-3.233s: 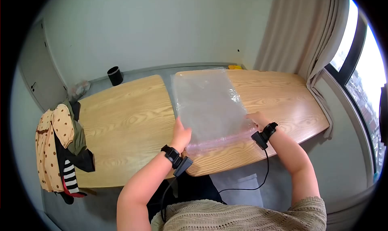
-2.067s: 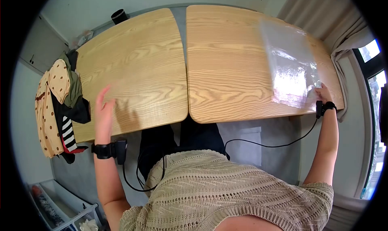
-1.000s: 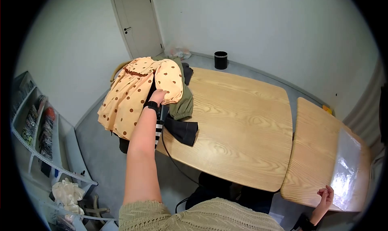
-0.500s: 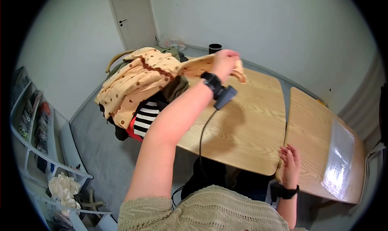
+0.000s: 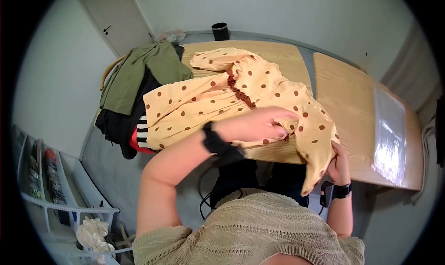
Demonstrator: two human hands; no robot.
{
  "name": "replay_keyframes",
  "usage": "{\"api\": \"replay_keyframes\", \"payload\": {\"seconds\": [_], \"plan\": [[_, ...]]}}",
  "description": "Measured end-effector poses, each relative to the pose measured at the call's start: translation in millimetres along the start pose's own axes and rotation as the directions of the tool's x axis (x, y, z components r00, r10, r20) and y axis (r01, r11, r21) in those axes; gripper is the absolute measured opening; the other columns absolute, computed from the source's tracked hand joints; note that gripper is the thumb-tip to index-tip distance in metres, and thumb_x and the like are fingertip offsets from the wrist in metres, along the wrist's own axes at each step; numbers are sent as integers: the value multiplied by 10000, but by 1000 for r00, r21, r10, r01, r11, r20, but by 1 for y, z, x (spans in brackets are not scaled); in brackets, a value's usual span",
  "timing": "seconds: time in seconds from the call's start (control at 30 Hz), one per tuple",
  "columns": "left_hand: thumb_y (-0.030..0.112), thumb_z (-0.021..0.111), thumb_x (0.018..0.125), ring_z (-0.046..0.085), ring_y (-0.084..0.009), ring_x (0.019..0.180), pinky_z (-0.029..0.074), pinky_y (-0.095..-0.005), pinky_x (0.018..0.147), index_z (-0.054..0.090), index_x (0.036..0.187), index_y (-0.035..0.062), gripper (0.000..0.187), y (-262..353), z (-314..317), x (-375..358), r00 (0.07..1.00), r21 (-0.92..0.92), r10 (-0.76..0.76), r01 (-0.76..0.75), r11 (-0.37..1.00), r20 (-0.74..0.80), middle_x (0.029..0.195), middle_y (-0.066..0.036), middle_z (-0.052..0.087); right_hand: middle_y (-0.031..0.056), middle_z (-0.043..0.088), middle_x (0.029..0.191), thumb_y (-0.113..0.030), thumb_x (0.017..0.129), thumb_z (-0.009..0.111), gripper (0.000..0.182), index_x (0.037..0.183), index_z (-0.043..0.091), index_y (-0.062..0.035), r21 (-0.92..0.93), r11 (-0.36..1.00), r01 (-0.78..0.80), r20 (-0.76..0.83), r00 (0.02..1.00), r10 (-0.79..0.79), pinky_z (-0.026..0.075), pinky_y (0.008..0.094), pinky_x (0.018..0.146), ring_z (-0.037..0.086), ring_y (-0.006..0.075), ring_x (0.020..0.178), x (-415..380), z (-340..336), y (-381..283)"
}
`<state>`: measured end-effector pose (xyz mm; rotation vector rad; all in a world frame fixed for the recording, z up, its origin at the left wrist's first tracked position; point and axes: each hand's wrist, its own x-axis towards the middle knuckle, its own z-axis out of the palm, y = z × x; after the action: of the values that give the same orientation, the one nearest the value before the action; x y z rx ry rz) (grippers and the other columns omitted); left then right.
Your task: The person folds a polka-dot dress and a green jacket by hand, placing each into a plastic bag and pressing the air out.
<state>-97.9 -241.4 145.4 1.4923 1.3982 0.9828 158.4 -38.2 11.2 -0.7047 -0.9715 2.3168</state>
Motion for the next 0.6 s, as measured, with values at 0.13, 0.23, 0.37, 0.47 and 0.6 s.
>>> {"api": "replay_keyframes", "payload": {"seconds": [0.13, 0.23, 0.37, 0.47, 0.6], "plan": [[185, 581, 916, 438, -179, 1250, 350, -359, 1030, 419, 1381, 92, 501, -39, -60, -89, 896, 277, -147, 281, 919, -419, 1358, -68, 478, 129, 472, 1346, -96, 910, 510, 465, 1351, 400, 4, -363, 856, 368, -169, 878, -448, 329, 340, 1057, 434, 227, 1247, -20, 29, -44], [174, 620, 873, 510, -227, 1164, 396, -312, 984, 459, 1310, -7, 500, -105, -93, -156, 739, 55, -294, 408, 911, -606, 1261, -168, 537, 128, 426, 1383, -116, 894, 535, 507, 1366, 389, -2, -618, 649, 444, 149, 876, -458, 310, 344, 1065, 407, 223, 1262, -2, 81, -97], [138, 677, 781, 553, -349, 1087, 427, -388, 940, 488, 1236, -26, 519, -123, -85, -191, 738, 522, -93, 554, 649, -668, 1138, -211, 586, 121, 459, 1308, -198, 867, 588, 535, 1332, 417, 4, -769, 569, 292, 278, 954, -114, 418, 347, 955, 488, 199, 1134, 55, 195, -115], [172, 695, 779, 493, -370, 1159, 411, -401, 959, 451, 1283, -20, 592, -137, -75, -203, 696, 370, -212, 584, 722, -686, 1241, -237, 507, 88, 478, 1187, -230, 887, 574, 486, 1300, 420, -28, -839, 534, 106, 221, 963, 156, 525, 347, 754, 553, 201, 969, 143, 240, -88], [233, 698, 782, 353, -460, 1258, 341, -450, 1031, 379, 1369, 21, 701, -159, -58, -211, 721, 421, -189, 573, 703, -666, 1367, -319, 331, 203, 623, 1012, -211, 848, 591, 311, 1056, 600, 20, -842, 540, 14, 35, 999, 29, 544, 415, 489, 659, 302, 630, 283, 246, -17]]}}
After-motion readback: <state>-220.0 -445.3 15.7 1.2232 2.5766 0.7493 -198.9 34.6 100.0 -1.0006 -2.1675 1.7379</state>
